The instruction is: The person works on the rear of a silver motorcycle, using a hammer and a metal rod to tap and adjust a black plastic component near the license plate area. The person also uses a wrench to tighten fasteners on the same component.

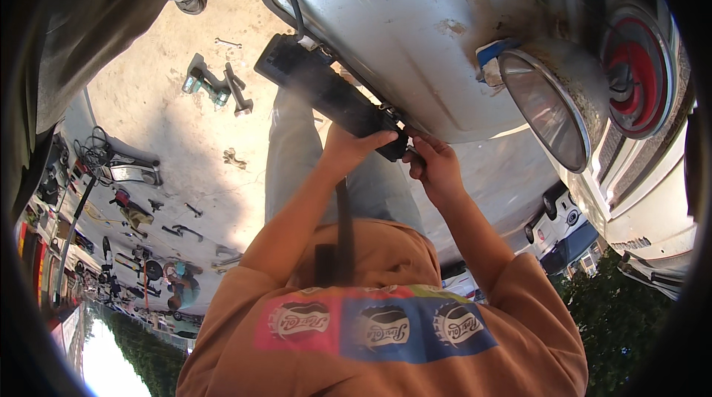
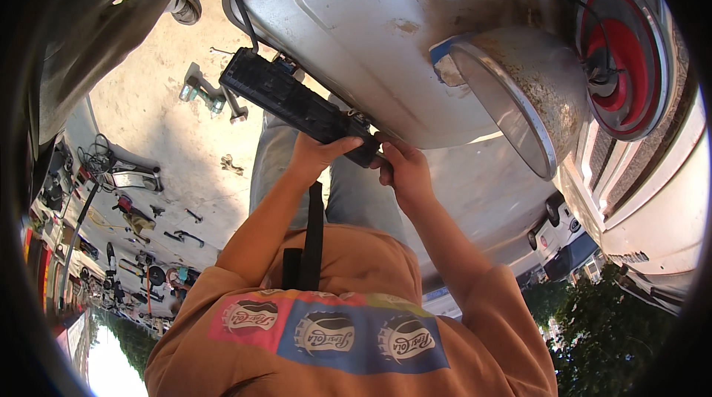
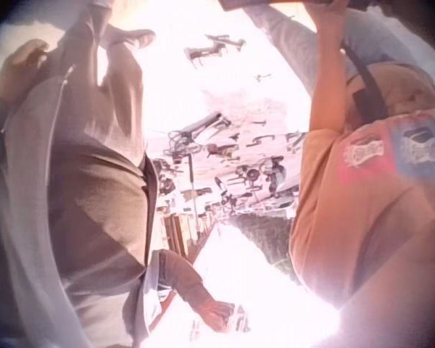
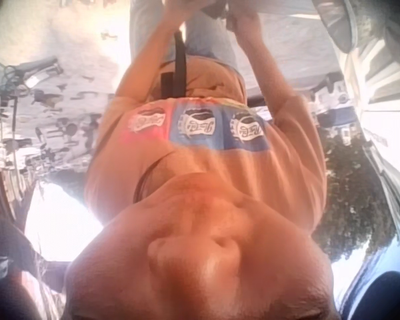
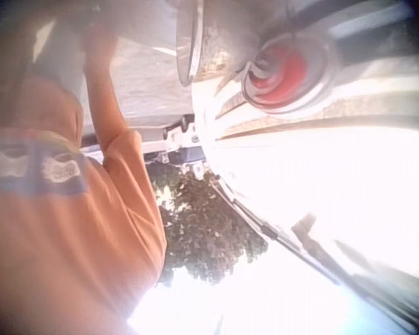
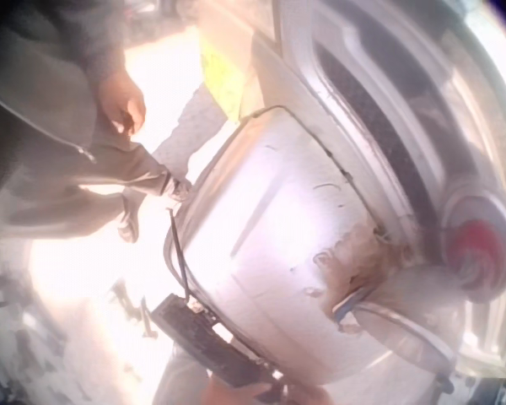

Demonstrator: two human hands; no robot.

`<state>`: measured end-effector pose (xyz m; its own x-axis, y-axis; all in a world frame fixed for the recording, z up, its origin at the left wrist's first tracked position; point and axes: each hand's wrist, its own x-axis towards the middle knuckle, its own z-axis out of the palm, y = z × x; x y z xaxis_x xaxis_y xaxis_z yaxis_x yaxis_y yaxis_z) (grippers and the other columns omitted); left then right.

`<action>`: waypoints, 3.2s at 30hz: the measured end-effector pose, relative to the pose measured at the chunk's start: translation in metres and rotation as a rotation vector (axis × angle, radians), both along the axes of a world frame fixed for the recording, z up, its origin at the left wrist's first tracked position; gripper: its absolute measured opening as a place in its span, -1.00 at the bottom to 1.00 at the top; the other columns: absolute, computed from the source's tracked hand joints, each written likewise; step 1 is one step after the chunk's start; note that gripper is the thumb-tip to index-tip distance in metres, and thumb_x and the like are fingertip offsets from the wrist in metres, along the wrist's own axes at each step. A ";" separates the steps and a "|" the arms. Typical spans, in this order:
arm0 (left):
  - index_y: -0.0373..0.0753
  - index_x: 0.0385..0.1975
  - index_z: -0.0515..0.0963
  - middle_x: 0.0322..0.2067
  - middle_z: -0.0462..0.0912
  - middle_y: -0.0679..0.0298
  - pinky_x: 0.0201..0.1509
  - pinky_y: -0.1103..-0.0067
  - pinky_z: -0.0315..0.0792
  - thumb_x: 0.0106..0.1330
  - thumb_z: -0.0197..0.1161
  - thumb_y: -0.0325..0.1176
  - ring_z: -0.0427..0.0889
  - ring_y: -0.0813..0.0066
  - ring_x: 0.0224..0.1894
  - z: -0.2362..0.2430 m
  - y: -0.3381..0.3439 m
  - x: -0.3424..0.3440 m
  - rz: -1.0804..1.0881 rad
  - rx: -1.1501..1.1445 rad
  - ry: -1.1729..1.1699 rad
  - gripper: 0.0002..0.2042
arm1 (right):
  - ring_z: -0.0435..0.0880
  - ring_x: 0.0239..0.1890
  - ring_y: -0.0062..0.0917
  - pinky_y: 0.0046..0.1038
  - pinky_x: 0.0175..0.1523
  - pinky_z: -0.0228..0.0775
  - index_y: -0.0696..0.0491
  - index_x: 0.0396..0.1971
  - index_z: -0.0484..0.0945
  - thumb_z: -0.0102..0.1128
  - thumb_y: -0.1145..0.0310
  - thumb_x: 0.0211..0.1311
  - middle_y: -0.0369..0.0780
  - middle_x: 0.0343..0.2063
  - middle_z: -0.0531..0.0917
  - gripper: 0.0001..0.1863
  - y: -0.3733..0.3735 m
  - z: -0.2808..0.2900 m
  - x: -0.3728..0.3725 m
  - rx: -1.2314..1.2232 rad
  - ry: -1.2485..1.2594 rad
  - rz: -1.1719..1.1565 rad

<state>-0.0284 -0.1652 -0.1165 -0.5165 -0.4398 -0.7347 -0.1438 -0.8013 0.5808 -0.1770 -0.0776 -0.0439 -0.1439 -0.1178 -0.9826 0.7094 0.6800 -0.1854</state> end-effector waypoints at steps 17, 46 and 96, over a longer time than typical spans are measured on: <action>-0.31 -0.15 0.49 -0.23 0.57 0.27 -0.06 0.53 0.50 -0.02 0.36 -0.72 0.59 0.45 -0.16 -0.006 0.010 -0.010 0.203 0.250 0.009 -0.61 | 0.43 -0.28 -0.73 -0.62 -0.19 0.33 0.23 -0.02 0.43 0.41 0.28 0.10 -0.34 -0.28 0.53 -0.48 0.033 -0.036 0.046 -0.226 0.241 0.092; -0.29 -0.17 0.51 -0.24 0.58 0.30 -0.07 0.55 0.48 -0.03 0.45 -0.59 0.57 0.50 -0.17 -0.015 0.005 -0.007 0.098 0.084 0.025 -0.62 | 0.23 -0.61 -0.81 -0.70 -0.58 -0.05 0.11 0.05 0.49 0.35 0.46 0.06 -0.44 -0.51 0.46 -0.51 -0.001 -0.024 -0.002 0.001 -0.057 -0.043; -0.32 -0.10 0.51 -0.19 0.60 0.29 0.03 0.56 0.43 0.04 0.42 -0.51 0.56 0.48 -0.12 -0.018 0.018 0.005 0.161 0.239 -0.003 -0.62 | 0.07 -0.82 -0.76 -0.65 -0.75 -0.20 -0.16 -0.48 0.33 0.26 0.11 0.23 -0.47 -0.81 0.23 -0.72 0.006 -0.042 -0.008 0.084 -0.341 -0.252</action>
<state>-0.0230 -0.1470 -0.1348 -0.4520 -0.3305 -0.8285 -0.0050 -0.9279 0.3729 -0.1852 -0.0715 -0.0863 0.1763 -0.0376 -0.9836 0.8663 0.4804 0.1369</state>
